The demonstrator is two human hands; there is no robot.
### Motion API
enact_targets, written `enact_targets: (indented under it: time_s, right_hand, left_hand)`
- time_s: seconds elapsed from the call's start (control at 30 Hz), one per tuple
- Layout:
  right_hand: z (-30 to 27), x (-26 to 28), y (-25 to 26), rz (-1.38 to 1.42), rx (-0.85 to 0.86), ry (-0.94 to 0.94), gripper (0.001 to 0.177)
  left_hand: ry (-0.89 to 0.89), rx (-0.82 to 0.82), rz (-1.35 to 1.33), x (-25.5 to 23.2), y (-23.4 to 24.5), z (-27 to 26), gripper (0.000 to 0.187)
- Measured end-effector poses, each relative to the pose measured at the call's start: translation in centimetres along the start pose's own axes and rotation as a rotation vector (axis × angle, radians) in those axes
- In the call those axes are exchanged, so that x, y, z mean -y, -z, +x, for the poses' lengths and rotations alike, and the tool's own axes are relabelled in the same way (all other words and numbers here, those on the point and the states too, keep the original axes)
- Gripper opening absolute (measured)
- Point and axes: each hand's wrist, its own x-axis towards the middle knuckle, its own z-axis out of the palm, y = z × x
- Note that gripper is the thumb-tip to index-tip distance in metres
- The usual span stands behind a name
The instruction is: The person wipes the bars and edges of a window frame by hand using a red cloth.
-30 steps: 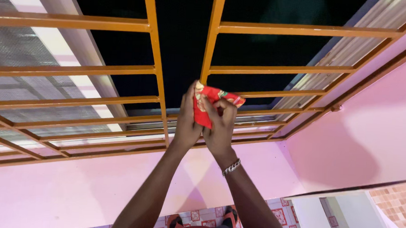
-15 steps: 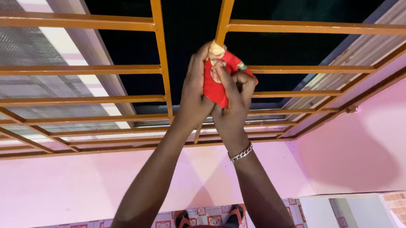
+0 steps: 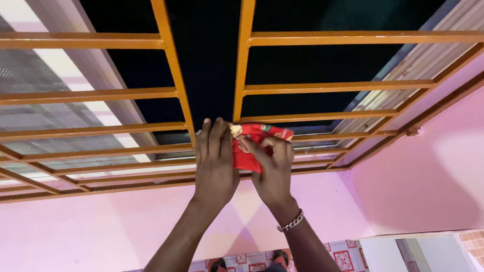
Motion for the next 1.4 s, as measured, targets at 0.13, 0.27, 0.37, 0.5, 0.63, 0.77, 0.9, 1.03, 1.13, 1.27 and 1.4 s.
enact_targets:
  time_s: [0.13,0.27,0.37,0.5,0.63,0.77,0.9,1.03,1.13,1.27,1.4]
  right_hand:
    - [3.6,0.2,4.7,0.05,-0.141,0.139,0.064]
    - [5.3,-5.3,4.4,-0.016,-0.025,0.176,0.055]
    - [3.9,-10.4,3.8,-0.035,-0.018,0.161,0.051]
    - [1.9,-19.0,4.8,-0.103,-0.139,0.139,0.052]
    - [0.8,-26.3,7.8,-0.17,-0.267,0.126,0.043]
    - [0.8,-26.6,10.1,-0.212,-0.228,0.068,0.036]
    - [2.4,-22.4,13.6,0.218,-0.365,0.061,0.02]
    - [4.5,-19.4,18.0,0.034,-0.692,0.041,0.019]
    - [7.9,-20.4,18.1,-0.001,-0.643,0.083,0.024]
    - [8.4,-19.1,12.4,-0.07,-0.507,0.108,0.031]
    - [7.9,-14.8,6.7,-0.018,-0.525,0.138,0.03]
  left_hand:
    - [-0.116,-0.215,0.057,-2.9,0.6,1.2,0.056]
    - [-0.192,-0.04,-0.015,-3.8,-5.5,3.4,0.056]
    - [-0.209,-0.1,0.033,-5.7,-10.3,4.1,0.06]
    - [-0.23,-0.066,0.036,-11.2,-15.8,5.2,0.064]
    - [-0.299,-0.032,0.07,-17.5,-19.9,7.8,0.066]
    - [-0.285,0.0,-0.077,-19.4,-19.3,9.0,0.06]
    - [-0.364,0.05,-0.267,-20.4,-15.0,10.9,0.059]
    - [-0.574,-0.144,-0.318,-24.0,-11.7,13.0,0.048]
    - [-0.532,-0.122,-0.283,-24.0,-11.8,15.6,0.047]
    - [-0.391,-0.073,-0.098,-18.7,-11.8,15.1,0.055]
    - [-0.261,-0.013,-0.027,-13.2,-9.3,11.9,0.062]
